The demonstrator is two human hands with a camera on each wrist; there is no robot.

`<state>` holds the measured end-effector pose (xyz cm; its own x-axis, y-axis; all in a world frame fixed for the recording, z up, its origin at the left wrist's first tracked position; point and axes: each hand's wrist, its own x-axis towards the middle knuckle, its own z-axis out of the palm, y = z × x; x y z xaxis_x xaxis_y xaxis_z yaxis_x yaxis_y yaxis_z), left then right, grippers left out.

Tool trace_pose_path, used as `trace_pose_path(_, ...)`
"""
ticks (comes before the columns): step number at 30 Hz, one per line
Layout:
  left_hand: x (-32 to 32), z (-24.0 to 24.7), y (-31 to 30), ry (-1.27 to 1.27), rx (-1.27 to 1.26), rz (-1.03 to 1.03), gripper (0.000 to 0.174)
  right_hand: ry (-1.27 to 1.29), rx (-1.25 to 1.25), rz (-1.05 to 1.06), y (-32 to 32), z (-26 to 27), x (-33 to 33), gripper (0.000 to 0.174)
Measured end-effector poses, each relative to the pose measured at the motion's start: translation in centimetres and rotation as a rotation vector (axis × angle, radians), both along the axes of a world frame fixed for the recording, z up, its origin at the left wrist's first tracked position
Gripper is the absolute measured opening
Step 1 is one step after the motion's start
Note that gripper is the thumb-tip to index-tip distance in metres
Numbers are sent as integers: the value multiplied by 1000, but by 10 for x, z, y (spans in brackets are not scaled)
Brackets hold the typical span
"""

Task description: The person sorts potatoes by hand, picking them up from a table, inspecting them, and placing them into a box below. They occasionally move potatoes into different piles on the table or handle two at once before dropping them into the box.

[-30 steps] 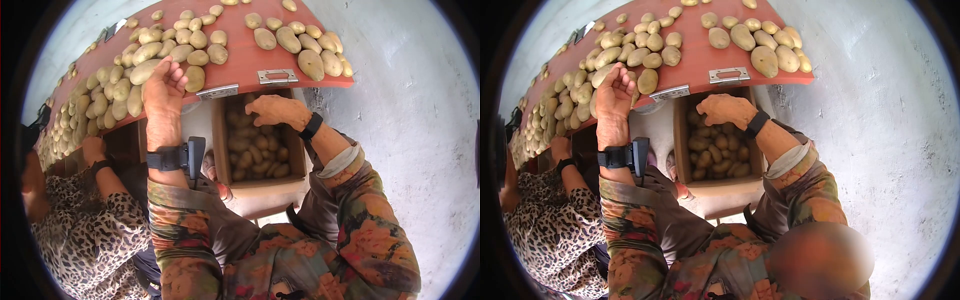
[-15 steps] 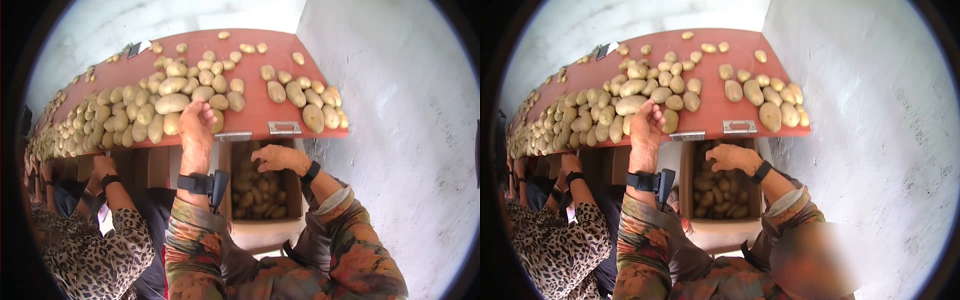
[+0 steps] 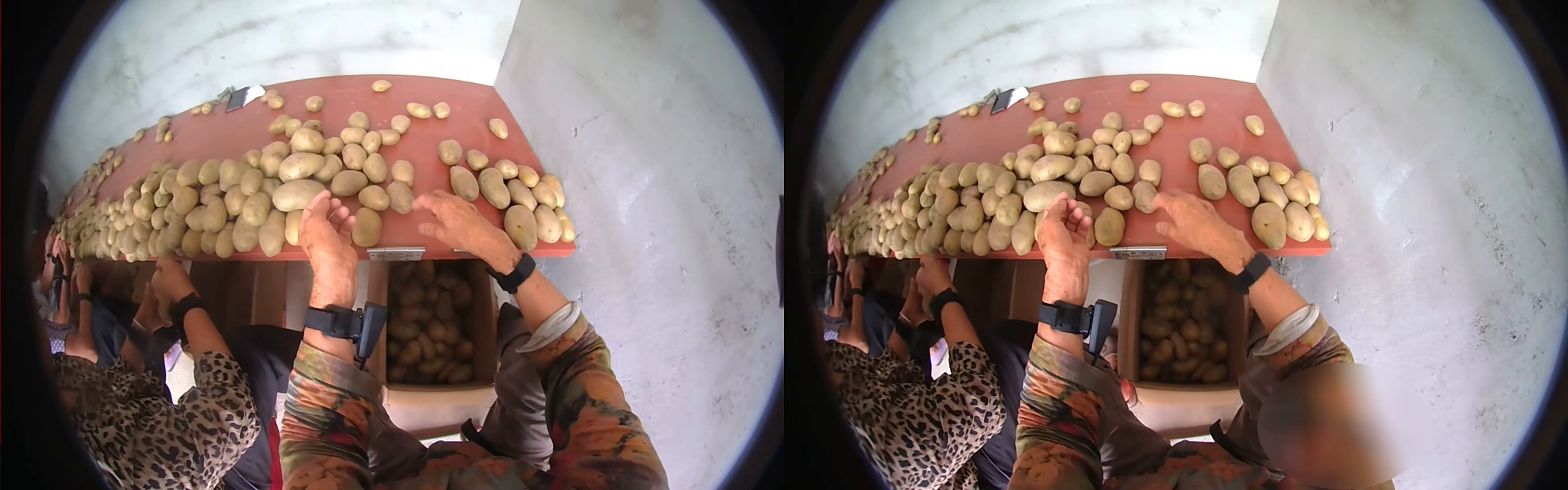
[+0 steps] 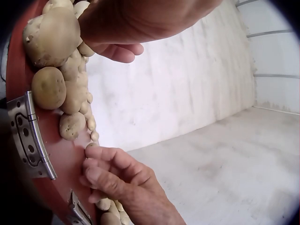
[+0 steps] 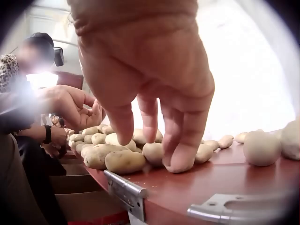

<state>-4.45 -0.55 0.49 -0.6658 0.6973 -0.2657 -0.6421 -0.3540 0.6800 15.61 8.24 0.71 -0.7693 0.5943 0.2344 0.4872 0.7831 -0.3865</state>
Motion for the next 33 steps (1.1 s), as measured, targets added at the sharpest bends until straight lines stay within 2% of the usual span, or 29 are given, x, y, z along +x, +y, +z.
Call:
trace_pose_path(1, 0, 1, 0, -7, 4, 15, 22, 22, 73, -34, 5, 3, -6, 37)
trace_pose_path(3, -1, 5, -2, -9, -1, 25, 22, -17, 18, -67, 12, 7, -18, 38)
trace_pose_path(6, -2, 7, -3, -13, -3, 36, 21, -31, 155, -105, 19, 4, -37, 35)
trace_pose_path(9, -4, 7, -2, -21, 6, 33, 20, -150, 177, -132, 26, -1, -59, 34)
trace_pose_path(11, -6, 6, -2, -26, 9, 31, 19, -327, 122, -170, 29, -5, -69, 33)
trace_pose_path(16, -7, 6, -2, -32, 16, 34, 18, -201, 158, -143, 43, -32, -73, 38)
trace_pose_path(21, -8, 2, -2, -35, 27, 33, 18, -155, 136, -153, 40, -28, -66, 39)
trace_pose_path(23, -7, 5, -3, -41, 31, 32, 19, -224, 39, -152, 39, -24, -57, 48)
trace_pose_path(27, -3, 7, -5, -25, 21, 13, 21, -236, -16, -178, 22, -16, -30, 47)
trace_pose_path(29, -3, 7, -5, -25, 17, 3, 22, -305, -10, -134, 18, -15, -15, 37)
trace_pose_path(33, -1, 7, -4, -26, 19, -6, 20, -400, -66, -164, 7, -3, 7, 41)
